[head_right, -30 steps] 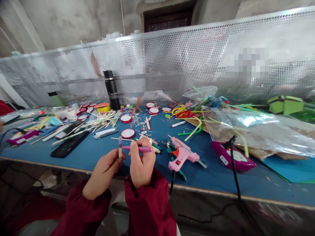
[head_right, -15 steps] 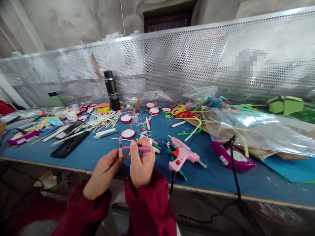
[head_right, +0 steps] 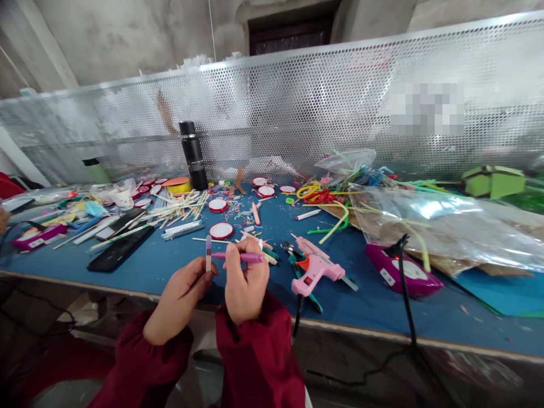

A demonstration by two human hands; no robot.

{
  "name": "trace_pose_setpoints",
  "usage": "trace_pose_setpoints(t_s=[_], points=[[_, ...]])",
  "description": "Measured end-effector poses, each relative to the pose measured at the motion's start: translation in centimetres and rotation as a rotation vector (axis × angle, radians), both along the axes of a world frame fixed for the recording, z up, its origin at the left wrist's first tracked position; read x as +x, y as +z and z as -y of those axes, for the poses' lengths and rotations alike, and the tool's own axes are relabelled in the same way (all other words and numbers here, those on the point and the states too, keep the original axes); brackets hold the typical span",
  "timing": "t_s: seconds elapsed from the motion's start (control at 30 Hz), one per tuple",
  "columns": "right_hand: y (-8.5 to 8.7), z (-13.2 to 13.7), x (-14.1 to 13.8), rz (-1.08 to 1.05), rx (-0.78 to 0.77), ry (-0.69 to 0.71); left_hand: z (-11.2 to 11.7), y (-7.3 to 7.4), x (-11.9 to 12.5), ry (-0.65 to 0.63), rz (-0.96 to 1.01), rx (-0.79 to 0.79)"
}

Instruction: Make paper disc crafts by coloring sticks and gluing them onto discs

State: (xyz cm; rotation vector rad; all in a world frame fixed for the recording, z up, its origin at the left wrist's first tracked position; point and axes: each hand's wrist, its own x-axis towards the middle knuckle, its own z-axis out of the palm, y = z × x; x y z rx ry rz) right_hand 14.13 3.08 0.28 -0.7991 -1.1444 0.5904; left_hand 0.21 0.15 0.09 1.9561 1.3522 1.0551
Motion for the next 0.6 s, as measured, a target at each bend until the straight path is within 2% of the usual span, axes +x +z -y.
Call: trace_pose_setpoints(t_s=[0.6], points=[[0.07, 0.05, -0.07, -0.022, 0.005, -0.004, 0.02, -0.05, 0.02, 0.009, -0.019, -0.007]])
